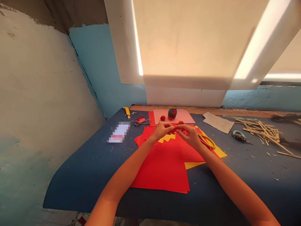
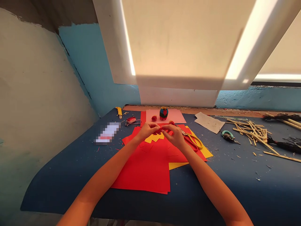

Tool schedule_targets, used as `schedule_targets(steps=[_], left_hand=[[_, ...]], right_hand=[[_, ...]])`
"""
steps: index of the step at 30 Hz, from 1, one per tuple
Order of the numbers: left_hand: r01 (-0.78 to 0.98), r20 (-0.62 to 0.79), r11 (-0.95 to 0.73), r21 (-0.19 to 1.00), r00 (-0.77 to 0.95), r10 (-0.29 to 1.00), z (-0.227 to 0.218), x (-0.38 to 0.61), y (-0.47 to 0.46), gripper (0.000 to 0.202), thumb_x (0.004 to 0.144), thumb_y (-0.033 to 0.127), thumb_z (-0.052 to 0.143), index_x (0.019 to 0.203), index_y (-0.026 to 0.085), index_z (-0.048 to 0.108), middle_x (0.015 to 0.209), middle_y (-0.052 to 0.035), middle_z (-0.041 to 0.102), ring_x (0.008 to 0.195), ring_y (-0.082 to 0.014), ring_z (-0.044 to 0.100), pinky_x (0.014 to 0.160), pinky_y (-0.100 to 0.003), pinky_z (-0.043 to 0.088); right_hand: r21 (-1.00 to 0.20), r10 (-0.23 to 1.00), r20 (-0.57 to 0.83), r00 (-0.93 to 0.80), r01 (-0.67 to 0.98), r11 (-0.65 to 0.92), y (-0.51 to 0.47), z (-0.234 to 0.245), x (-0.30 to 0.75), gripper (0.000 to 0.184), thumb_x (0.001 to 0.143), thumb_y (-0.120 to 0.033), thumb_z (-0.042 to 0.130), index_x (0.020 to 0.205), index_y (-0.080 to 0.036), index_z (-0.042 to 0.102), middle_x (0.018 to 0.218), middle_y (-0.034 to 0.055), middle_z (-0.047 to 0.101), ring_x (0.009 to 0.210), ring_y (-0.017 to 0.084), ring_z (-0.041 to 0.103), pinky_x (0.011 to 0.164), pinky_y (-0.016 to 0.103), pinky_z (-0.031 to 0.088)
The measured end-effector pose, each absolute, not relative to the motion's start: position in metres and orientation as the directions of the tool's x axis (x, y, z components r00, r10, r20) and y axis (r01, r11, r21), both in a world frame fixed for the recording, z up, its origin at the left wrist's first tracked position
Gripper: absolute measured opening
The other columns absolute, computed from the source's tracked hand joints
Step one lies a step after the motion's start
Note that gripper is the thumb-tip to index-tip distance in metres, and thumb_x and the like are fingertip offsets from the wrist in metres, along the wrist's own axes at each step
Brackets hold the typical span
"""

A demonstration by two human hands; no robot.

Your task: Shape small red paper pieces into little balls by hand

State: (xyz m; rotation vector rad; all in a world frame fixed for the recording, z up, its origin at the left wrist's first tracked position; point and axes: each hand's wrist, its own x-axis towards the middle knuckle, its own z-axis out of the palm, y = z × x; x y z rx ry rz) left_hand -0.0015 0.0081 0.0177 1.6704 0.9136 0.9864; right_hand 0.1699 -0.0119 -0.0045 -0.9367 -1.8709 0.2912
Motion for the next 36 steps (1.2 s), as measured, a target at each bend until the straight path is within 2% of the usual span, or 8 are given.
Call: schedule_targets(steps=[4,8,15,20,23,26,31,36], left_hand=[[0.095,0.227,-0.291,0.952,0.419,0.879,0.015,0.0,0.009,0.021,0.075,0.03,0.055,0.071,0.011,0.065,0.072,-0.0071,0.066,0.067,-0.0129,0.063,0.059,-0.021,0.048],[0.216,0.25,-0.385,0.897,0.47,0.847,0.016,-0.003,0.007,0.021,0.074,0.028,0.052,0.068,0.012,0.064,0.069,-0.0052,0.065,0.063,-0.0122,0.061,0.053,-0.02,0.044],[0.443,0.103,-0.507,0.739,0.67,0.735,0.019,-0.01,0.005,0.016,0.066,0.022,0.054,0.063,0.016,0.069,0.063,-0.0015,0.064,0.057,-0.0108,0.055,0.047,-0.018,0.036],[0.281,0.157,-0.316,0.906,0.47,0.869,0.023,-0.007,0.006,0.018,0.07,0.024,0.052,0.069,0.014,0.067,0.072,-0.0053,0.067,0.067,-0.0123,0.059,0.057,-0.02,0.042],[0.166,0.123,-0.211,0.963,0.425,0.897,0.023,-0.005,0.006,0.02,0.073,0.03,0.053,0.073,0.013,0.066,0.078,-0.007,0.068,0.075,-0.0143,0.062,0.065,-0.023,0.046],[0.119,0.091,-0.155,0.981,0.422,0.902,0.021,-0.005,0.006,0.019,0.072,0.031,0.056,0.069,0.013,0.063,0.076,-0.0065,0.066,0.076,-0.0148,0.063,0.067,-0.024,0.047],[0.122,0.085,-0.148,0.982,0.415,0.906,0.023,-0.004,0.005,0.017,0.071,0.027,0.056,0.067,0.013,0.064,0.073,-0.0063,0.066,0.074,-0.0142,0.062,0.065,-0.023,0.046],[0.18,0.136,-0.219,0.959,0.388,0.912,0.022,-0.001,0.005,0.018,0.07,0.027,0.056,0.069,0.012,0.067,0.073,-0.0067,0.067,0.07,-0.0132,0.06,0.061,-0.022,0.045]], right_hand=[[-0.772,0.829,0.547,-0.116,0.313,0.553,-0.009,-0.003,0.167,0.031,0.078,-0.039,0.057,0.102,-0.021,0.05,0.077,0.0028,0.067,0.07,0.017,0.064,0.057,0.027,0.05],[-0.787,0.851,0.487,-0.195,0.323,0.525,-0.01,0.002,0.173,0.033,0.077,-0.037,0.059,0.103,-0.022,0.043,0.075,0.0003,0.066,0.067,0.016,0.063,0.054,0.025,0.046],[-0.38,0.788,0.44,-0.429,0.706,0.597,-0.017,0.007,0.177,0.023,0.078,-0.019,0.056,0.1,-0.026,0.049,0.072,-0.0019,0.07,0.071,0.02,0.063,0.062,0.03,0.043],[-0.114,0.554,0.733,-0.394,0.732,0.672,-0.012,0.002,0.177,0.025,0.081,-0.021,0.052,0.106,-0.024,0.052,0.112,0.0082,0.062,0.101,0.023,0.058,0.083,0.038,0.042],[0.053,0.474,0.733,-0.487,0.737,0.674,-0.01,0.002,0.178,0.02,0.083,-0.022,0.053,0.102,-0.027,0.057,0.124,0.0077,0.053,0.112,0.024,0.05,0.089,0.04,0.039],[0.107,0.437,0.731,-0.524,0.721,0.685,-0.01,0.001,0.178,0.015,0.086,-0.023,0.051,0.094,-0.028,0.063,0.119,0.0052,0.056,0.113,0.022,0.049,0.087,0.037,0.037],[-0.086,0.491,0.775,-0.399,0.702,0.707,-0.01,-0.001,0.175,0.013,0.086,-0.027,0.052,0.083,-0.025,0.064,0.105,0.0054,0.062,0.104,0.022,0.054,0.085,0.038,0.038],[-0.577,0.74,0.652,-0.164,0.526,0.625,-0.007,-0.008,0.168,0.017,0.082,-0.037,0.055,0.079,-0.021,0.061,0.082,0.0035,0.065,0.076,0.018,0.06,0.069,0.031,0.047]])
